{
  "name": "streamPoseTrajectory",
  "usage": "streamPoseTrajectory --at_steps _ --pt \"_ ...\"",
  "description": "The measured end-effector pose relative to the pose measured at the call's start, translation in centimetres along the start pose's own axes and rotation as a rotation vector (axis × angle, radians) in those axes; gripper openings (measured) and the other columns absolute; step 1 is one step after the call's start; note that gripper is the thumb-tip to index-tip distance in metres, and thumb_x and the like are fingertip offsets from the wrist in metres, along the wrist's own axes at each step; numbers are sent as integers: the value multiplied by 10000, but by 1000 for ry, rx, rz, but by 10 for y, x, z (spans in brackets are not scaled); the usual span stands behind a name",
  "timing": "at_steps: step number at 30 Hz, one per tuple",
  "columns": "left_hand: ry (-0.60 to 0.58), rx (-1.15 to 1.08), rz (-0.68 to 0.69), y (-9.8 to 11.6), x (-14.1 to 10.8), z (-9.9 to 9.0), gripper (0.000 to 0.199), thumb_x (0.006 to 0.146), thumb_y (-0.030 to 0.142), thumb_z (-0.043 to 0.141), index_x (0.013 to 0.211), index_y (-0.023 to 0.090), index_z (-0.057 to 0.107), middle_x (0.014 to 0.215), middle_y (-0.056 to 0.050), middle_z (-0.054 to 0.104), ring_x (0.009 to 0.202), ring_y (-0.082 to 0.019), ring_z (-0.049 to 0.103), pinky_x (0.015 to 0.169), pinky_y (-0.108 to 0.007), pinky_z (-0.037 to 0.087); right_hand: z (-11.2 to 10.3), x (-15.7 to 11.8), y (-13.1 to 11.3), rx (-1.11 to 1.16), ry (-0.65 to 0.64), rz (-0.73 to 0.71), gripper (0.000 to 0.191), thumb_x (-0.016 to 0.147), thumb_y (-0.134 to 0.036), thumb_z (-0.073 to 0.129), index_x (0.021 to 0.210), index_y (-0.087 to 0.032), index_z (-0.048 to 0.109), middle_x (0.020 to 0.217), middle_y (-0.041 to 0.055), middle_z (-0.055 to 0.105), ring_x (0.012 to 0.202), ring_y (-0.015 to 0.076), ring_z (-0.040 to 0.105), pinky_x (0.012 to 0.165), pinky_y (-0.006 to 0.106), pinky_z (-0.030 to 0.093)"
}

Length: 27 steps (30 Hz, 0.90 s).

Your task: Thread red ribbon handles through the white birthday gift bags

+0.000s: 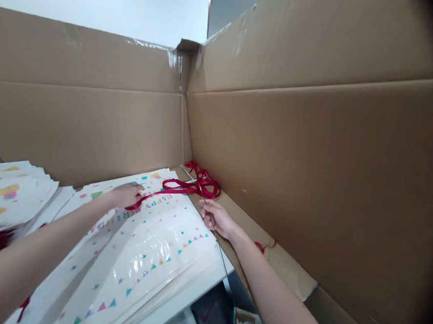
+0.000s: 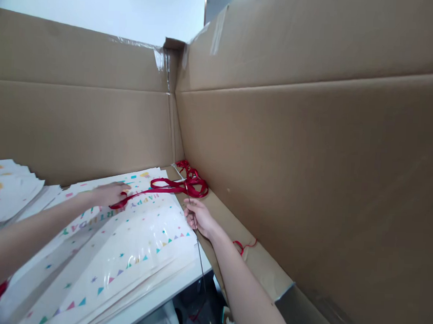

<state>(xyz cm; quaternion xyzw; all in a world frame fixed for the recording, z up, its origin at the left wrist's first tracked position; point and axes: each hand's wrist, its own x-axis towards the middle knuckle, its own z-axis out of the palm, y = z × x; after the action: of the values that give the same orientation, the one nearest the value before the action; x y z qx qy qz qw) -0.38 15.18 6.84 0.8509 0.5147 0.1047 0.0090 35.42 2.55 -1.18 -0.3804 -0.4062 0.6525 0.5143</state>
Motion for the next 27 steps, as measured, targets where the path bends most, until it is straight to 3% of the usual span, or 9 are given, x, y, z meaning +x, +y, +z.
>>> streamPoseTrajectory --at_steps 4,8,10,13,17,19,21,23,27 --pt "-78 13 79 38 15 43 302 903 335 489 1018 176 719 1138 -137 713 1055 -252 659 940 -310 484 -3 3 2 5 -19 -11 410 781 -346 690 1130 -198 535 686 -50 604 387 61 388 346 194 187" --pt "-97 4 102 70 23 54 366 975 351 372 1043 193 695 1058 -125 719 983 -258 676 883 -339 497 -1 3 1 12 -15 -2 407 771 -347 696 1117 -196 542 674 -54 603 373 58 378 339 193 182" --pt "-119 -53 163 90 19 50 349 987 368 372 1018 229 690 986 -78 734 907 -230 682 824 -312 498 1 3 -1 14 -2 -14 415 762 -331 705 1122 -198 547 699 -49 619 372 57 386 332 195 196" --pt "-158 -219 360 134 -3 36 277 973 342 435 978 239 693 915 -40 732 810 -195 670 744 -281 484 4 1 -4 15 45 -16 432 750 -299 713 1137 -204 546 833 -8 692 386 55 428 325 197 234" --pt "-191 -344 631 196 -57 8 183 946 234 509 905 229 687 875 -34 712 788 -176 656 711 -267 466 5 -2 -8 33 99 0 410 796 -298 689 1170 -210 544 1008 66 741 398 61 456 326 204 254" --pt "-231 -425 709 216 -85 -8 154 959 232 533 962 238 687 919 -36 717 822 -165 662 738 -258 477 5 -3 -8 35 94 6 395 817 -286 684 1180 -212 547 1066 93 747 392 55 434 335 206 260" --pt "-270 -475 719 223 -103 -23 145 972 243 548 1007 255 687 936 -24 718 836 -153 656 764 -254 481 4 -4 -8 40 83 10 390 827 -271 681 1189 -213 547 1085 104 748 395 52 424 346 202 271" --pt "-268 -495 641 216 -110 -35 151 984 275 545 1003 260 694 922 -12 715 825 -147 645 775 -261 481 4 -5 -8 52 84 9 386 834 -267 676 1192 -208 544 1067 103 750 407 55 436 353 198 283" --pt "-117 -608 339 176 -94 -60 248 991 396 519 982 231 705 931 -22 717 842 -162 646 778 -286 502 3 -6 -6 50 59 -7 376 831 -274 681 1172 -196 542 1005 79 746 411 60 450 356 200 293"
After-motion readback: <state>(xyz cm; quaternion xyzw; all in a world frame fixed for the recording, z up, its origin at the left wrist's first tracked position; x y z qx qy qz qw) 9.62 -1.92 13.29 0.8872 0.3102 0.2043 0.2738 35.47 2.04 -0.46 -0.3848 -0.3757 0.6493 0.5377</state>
